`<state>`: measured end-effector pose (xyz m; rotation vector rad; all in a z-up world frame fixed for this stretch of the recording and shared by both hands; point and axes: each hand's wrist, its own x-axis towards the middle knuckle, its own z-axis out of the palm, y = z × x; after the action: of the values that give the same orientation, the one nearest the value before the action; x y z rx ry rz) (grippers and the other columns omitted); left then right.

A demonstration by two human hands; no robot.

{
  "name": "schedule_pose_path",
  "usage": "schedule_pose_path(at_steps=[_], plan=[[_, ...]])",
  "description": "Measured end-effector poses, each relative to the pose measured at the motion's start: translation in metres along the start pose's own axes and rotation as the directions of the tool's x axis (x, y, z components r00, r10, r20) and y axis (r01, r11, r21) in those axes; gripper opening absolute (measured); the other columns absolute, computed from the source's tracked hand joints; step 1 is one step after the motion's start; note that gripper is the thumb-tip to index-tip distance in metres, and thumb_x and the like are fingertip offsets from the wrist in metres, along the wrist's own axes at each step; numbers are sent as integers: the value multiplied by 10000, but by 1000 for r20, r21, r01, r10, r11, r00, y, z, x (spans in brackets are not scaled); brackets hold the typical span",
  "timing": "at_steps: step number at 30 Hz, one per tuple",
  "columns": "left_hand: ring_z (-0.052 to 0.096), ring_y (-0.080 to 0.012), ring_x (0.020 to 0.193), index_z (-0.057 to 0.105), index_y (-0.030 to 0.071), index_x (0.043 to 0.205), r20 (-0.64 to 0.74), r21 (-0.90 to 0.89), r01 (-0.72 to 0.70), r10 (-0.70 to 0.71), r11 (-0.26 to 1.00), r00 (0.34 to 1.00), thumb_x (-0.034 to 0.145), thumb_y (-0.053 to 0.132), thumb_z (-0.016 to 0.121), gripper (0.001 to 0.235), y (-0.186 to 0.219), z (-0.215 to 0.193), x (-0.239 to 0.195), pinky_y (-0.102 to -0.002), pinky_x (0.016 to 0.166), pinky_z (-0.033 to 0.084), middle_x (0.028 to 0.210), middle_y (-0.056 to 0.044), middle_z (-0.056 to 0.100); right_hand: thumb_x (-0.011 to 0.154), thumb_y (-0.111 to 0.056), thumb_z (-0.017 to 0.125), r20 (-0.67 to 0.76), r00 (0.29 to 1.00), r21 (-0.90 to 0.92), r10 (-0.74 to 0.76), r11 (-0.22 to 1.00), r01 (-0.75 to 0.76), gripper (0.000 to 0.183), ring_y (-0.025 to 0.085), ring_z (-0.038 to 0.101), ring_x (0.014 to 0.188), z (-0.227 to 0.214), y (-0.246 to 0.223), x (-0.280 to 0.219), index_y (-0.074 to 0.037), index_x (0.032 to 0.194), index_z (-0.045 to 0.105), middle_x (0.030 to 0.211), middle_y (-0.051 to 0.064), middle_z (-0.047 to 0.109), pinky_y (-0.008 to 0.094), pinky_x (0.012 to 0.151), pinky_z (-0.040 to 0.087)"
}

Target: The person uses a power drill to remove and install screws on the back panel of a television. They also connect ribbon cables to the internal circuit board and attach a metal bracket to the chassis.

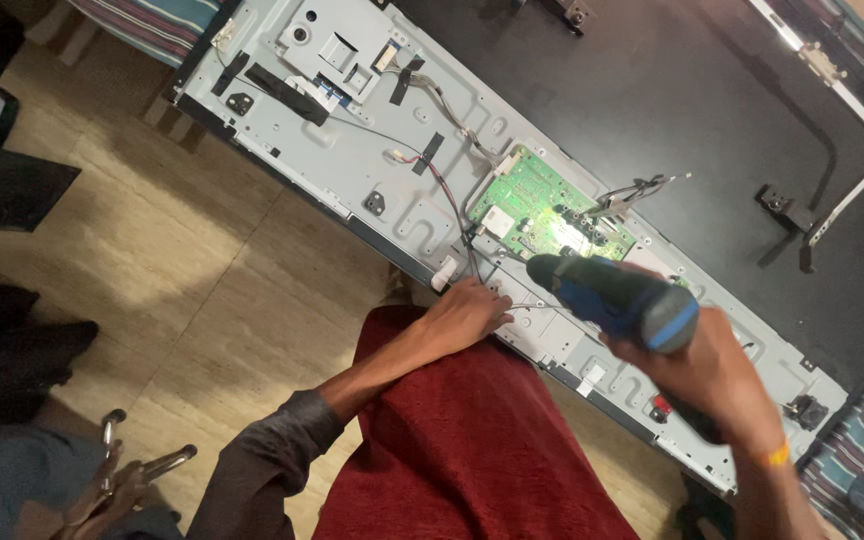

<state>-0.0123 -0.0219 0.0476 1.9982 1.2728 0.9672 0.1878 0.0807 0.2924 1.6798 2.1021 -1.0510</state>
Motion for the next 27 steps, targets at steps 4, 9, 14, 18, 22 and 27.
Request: schedule_pose_path(at_steps=[4,9,14,18,22,27], plan=[[642,-307,695,638,48,885,-23,10,-22,22,1000,999,931,203,731,186,1,2,0,-446,733,478,688,-111,630,711,-331,881,33,999,-222,9,975,-1,850,247,764,716,-23,-29,15,-330,1488,536,878,84,790,398,703,587],[641,-328,710,616,54,862,-4,53,27,-27,998,1000,915,211,737,205,1,1,0,-454,743,483,704,-122,637,708,-351,895,62,997,-304,-41,951,58,720,260,761,730,-38,-56,28,-337,1361,592,872,78,796,411,709,601],[647,-335,751,603,54,859,-35,53,6,-4,999,999,917,209,730,209,1,0,3,-459,748,483,736,-125,640,719,-348,881,49,994,-326,-103,939,113,773,306,749,741,-42,-57,31,-335,1427,570,850,100,778,443,711,588],[647,-349,770,606,57,855,-29,97,18,-15,995,999,919,201,731,201,5,-5,15,-472,744,478,729,-123,642,705,-322,885,44,964,-323,-263,909,262,762,330,747,783,-42,-48,25,-294,1413,604,869,134,777,446,739,576],[632,-333,833,634,48,898,-14,119,-12,14,993,1000,902,193,740,180,11,-15,23,-460,774,483,821,-132,652,609,-258,895,-173,924,-27,-340,940,341,828,286,771,842,-40,-8,-13,-249,1385,606,1031,98,782,404,748,600],[621,-273,907,667,21,1059,-95,226,6,16,974,995,918,149,717,196,18,-20,53,-421,829,511,948,-102,658,734,-200,841,-666,716,21,-210,954,299,764,276,745,1009,-23,78,-43,-199,1457,593,1181,93,741,381,868,582]])
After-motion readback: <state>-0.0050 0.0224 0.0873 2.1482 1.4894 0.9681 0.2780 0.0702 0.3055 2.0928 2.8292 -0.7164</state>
